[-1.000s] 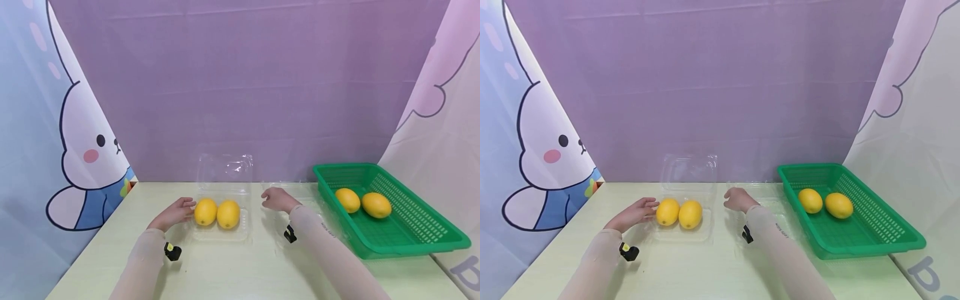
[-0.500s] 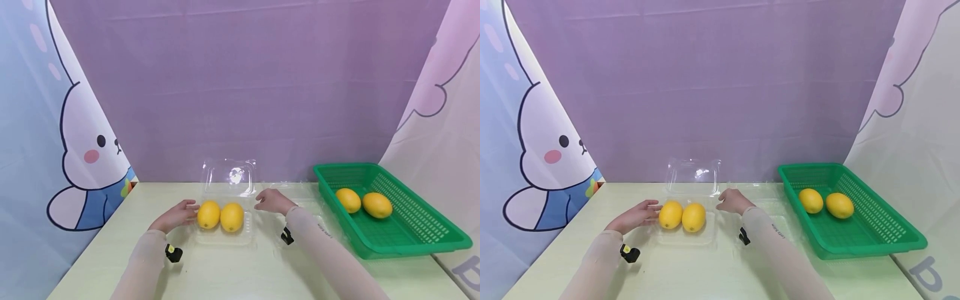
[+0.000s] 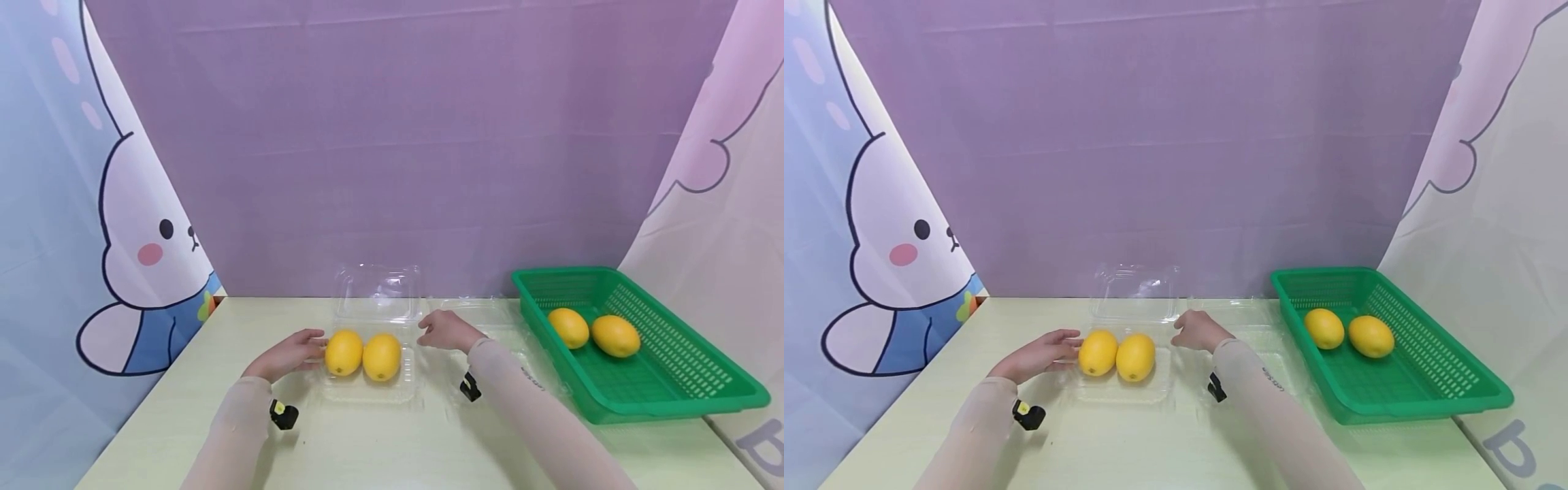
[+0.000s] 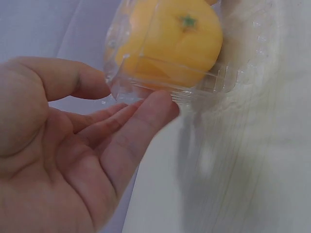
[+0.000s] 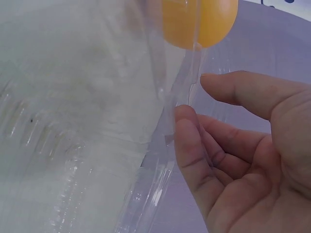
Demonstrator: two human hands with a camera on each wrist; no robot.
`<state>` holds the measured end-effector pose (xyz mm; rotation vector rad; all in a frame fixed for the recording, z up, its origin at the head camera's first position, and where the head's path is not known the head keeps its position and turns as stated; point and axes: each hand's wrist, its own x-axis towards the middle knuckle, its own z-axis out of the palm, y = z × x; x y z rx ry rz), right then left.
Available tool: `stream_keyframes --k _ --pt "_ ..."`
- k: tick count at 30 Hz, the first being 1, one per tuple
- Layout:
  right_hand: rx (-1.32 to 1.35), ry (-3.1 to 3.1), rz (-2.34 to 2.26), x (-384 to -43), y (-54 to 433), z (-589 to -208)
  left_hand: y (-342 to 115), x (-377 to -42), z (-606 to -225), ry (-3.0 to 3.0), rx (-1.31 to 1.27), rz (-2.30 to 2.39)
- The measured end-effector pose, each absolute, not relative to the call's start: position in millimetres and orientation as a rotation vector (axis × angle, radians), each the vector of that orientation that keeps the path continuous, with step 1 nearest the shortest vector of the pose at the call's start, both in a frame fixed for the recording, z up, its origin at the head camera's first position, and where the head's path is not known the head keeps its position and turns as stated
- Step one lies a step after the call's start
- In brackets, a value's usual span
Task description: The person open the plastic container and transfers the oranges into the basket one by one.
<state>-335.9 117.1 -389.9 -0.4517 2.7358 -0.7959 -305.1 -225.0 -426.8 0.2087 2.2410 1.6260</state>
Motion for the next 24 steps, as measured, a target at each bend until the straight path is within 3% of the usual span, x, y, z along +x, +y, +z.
stream_keyframes --k 24 --pt "-0.443 2.744 -0.833 -330 112 -383 -236 -305 -430 2.189 0.161 1.62"
